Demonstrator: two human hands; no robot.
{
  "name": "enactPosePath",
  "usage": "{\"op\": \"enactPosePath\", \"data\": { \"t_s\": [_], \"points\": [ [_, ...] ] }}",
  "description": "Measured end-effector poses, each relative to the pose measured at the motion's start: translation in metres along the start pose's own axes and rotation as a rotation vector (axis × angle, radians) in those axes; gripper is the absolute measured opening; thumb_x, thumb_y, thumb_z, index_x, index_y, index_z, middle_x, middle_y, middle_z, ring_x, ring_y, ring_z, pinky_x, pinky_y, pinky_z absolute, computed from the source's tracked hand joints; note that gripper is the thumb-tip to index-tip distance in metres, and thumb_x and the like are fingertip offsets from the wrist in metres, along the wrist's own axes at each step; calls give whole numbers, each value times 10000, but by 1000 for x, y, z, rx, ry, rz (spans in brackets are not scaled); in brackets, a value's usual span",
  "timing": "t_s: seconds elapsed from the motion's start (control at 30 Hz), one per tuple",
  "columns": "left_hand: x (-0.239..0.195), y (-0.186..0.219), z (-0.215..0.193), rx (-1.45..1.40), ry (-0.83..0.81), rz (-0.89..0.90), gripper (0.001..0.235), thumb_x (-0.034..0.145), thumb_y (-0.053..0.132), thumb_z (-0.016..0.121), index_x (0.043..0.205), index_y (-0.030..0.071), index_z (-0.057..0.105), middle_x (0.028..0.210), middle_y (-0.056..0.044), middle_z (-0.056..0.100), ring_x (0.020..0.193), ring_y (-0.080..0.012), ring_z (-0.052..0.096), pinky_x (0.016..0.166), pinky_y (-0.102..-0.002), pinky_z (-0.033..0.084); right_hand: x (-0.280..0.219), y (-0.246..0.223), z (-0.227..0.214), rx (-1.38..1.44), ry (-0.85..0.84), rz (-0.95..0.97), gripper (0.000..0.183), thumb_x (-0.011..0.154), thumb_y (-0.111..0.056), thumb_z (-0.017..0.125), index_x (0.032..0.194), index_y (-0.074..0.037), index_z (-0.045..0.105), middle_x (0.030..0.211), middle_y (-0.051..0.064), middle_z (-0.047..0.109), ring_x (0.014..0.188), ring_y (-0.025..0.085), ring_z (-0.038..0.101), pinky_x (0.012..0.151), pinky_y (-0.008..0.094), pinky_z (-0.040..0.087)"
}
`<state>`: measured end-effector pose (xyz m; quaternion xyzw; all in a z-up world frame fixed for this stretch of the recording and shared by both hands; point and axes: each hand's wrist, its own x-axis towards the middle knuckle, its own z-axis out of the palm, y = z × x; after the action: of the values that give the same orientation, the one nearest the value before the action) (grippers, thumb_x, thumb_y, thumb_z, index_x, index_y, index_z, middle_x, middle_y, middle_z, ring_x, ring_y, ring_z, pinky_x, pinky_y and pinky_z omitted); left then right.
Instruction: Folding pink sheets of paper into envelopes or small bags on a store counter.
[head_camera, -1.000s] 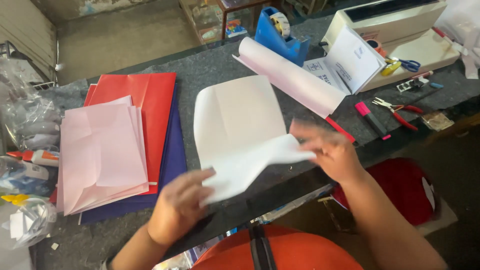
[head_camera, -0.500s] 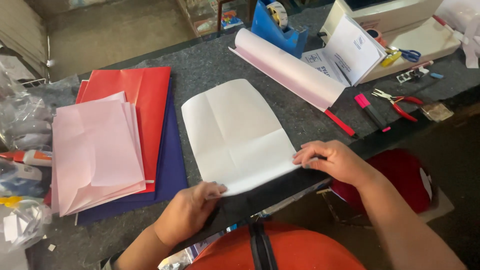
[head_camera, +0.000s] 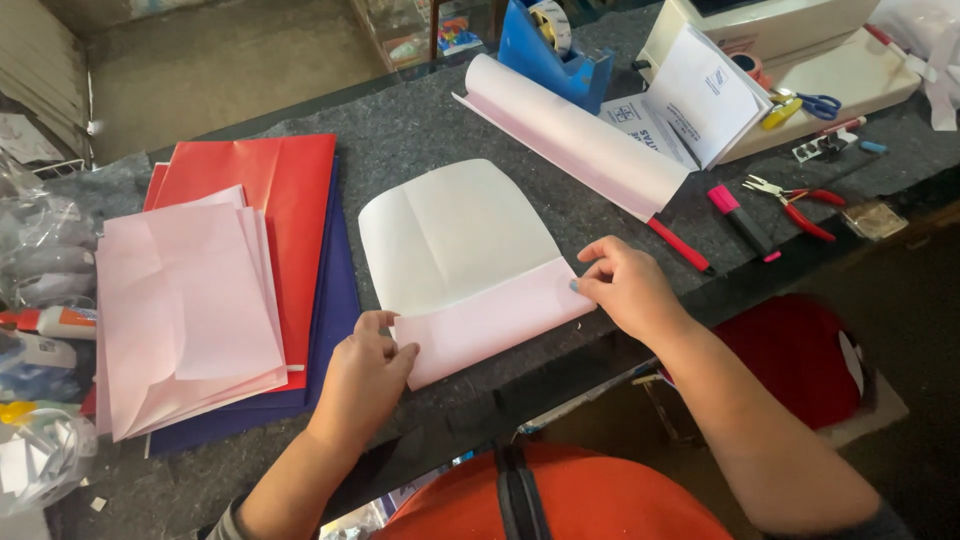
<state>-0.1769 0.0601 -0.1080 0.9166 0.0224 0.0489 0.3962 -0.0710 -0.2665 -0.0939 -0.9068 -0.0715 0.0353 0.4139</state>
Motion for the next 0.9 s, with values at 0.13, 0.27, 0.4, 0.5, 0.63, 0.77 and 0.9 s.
{"op": "enactPosePath", "data": {
  "t_s": [0.13,0.27,0.4,0.5,0.63,0.77,0.9],
  "points": [
    [3,35,-14,52,-102,-200,500,838,187,728,1240,-50,550,691,-207,736,683,-322,731,677,-393,548,3,4,2,9,-13,1,293,814,-114,781,1074,-15,686,798,73,768,728,154,712,687,306,546],
    [-1,54,-10,336,-135,-154,599,857,252,717,1328,-44,494,909,-219,723,833,-343,712,759,-401,561,5,3,0,-19,-55,9,271,817,-114,770,1070,-30,722,817,71,779,752,145,731,714,300,558],
    [-2,80,12,691,123,210,562,840,201,639,1339,-29,521,1312,-219,603,1255,-388,575,1048,-482,450,8,4,1,-24,-85,35,255,815,-116,773,1054,-33,743,807,79,781,744,147,731,716,297,560],
    [6,91,42,686,70,591,652,830,300,632,1378,-26,492,1489,-244,470,1438,-412,398,1169,-588,285,8,4,1,5,-90,52,260,810,-125,782,1048,-28,738,802,81,783,731,152,723,699,303,561],
    [17,95,75,360,-219,486,677,912,382,640,1415,-45,487,1521,-269,442,1431,-466,365,1143,-575,284,10,6,1,-25,-80,35,270,804,-131,789,1049,-29,738,803,81,780,723,143,726,690,302,560],
    [17,97,84,442,-247,467,805,879,498,657,1428,-60,466,1484,-257,461,1399,-471,378,1115,-611,289,9,5,1,-3,-70,29,271,804,-135,787,1048,-26,740,812,78,780,729,145,727,693,300,559],
    [15,95,87,471,-216,463,846,856,534,677,1426,-56,470,1490,-255,461,1401,-463,383,1120,-611,290,7,-1,0,-43,-89,48,294,818,-147,770,1104,-80,772,792,82,775,706,169,711,680,318,552]
  ]
}}
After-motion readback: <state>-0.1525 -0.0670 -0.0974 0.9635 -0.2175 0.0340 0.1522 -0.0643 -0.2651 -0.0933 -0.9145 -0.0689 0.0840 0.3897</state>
